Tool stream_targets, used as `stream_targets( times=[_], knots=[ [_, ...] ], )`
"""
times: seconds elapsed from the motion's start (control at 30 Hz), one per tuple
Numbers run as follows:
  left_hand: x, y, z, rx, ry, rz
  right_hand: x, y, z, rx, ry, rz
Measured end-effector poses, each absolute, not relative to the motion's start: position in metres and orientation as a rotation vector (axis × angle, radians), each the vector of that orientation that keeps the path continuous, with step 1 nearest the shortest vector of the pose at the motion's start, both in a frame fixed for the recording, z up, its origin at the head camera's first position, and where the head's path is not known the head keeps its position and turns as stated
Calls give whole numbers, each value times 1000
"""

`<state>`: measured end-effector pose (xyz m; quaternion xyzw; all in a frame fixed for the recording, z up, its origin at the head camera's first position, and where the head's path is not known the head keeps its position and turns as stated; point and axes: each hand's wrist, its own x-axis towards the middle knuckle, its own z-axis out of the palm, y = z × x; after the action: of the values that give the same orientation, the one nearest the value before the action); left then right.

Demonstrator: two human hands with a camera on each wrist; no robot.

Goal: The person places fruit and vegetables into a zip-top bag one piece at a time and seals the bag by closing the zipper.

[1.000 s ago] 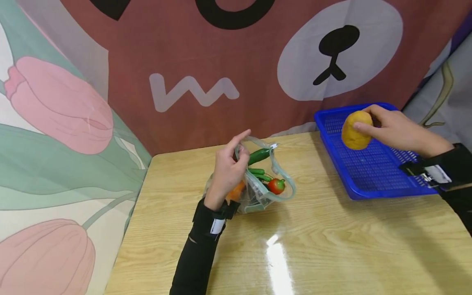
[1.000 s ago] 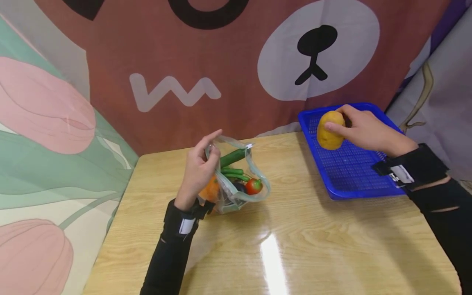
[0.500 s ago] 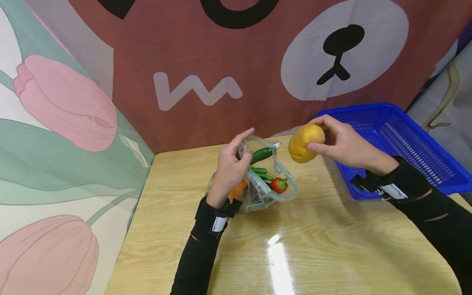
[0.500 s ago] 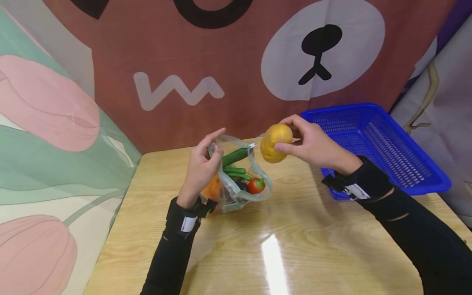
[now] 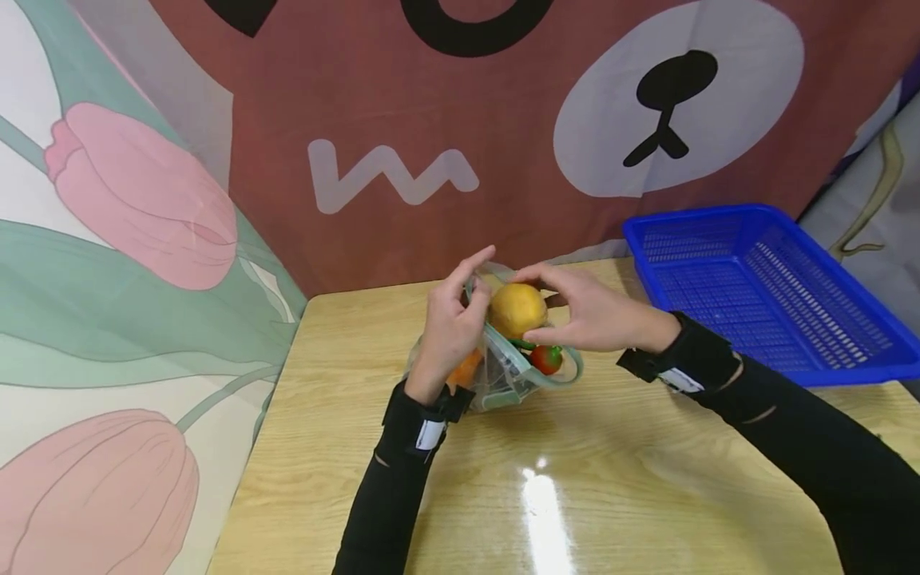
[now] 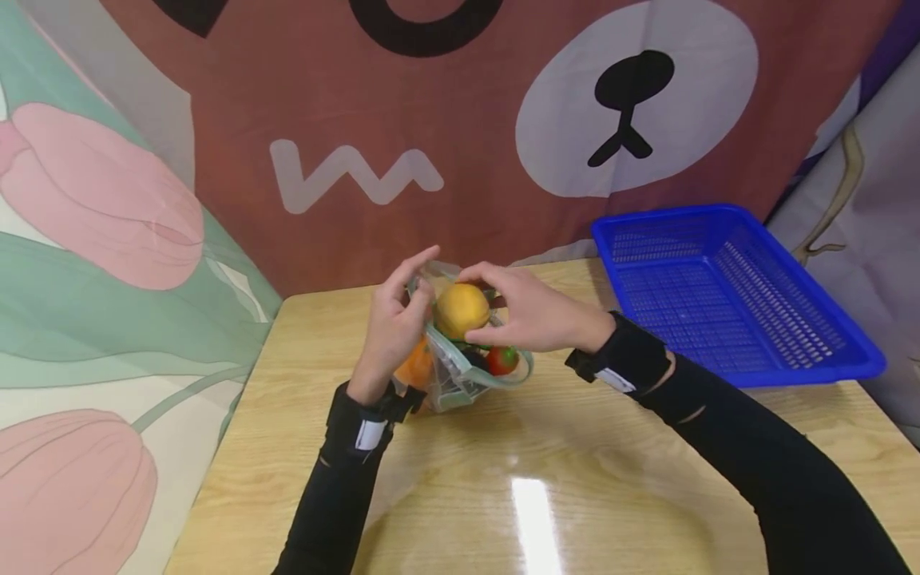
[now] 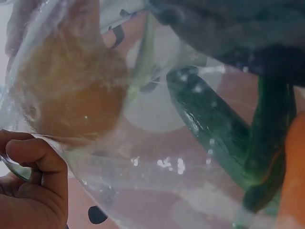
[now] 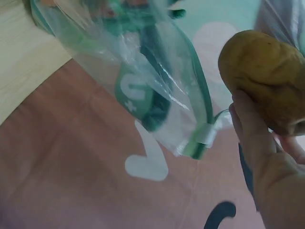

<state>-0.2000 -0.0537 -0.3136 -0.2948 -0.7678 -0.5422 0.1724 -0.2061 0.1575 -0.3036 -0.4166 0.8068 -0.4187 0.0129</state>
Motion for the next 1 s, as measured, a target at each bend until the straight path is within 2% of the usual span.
stream_targets(
  times=[0.23,0.67,0.77,0.9,1.0],
  knots=[
    [-200,-55,-314,-810,-2188,-1544,-216,137,-317,-1678,2653,-886],
    [-199,-56,-312,-846,-2181,-1588,-212,112,-328,-1749,2770,-458],
    [-200,-58,-313,-835,-2162,-1593,-208,120,-323,-1755,2778,-545],
    [-201,-61,-313,-823,-2127,-1601,-215,141,-311,-1822,2871,-933],
    [-203,-63,-313,-837,-2111,-1605,-229,153,-310,-1688,2948,-1087]
  ],
)
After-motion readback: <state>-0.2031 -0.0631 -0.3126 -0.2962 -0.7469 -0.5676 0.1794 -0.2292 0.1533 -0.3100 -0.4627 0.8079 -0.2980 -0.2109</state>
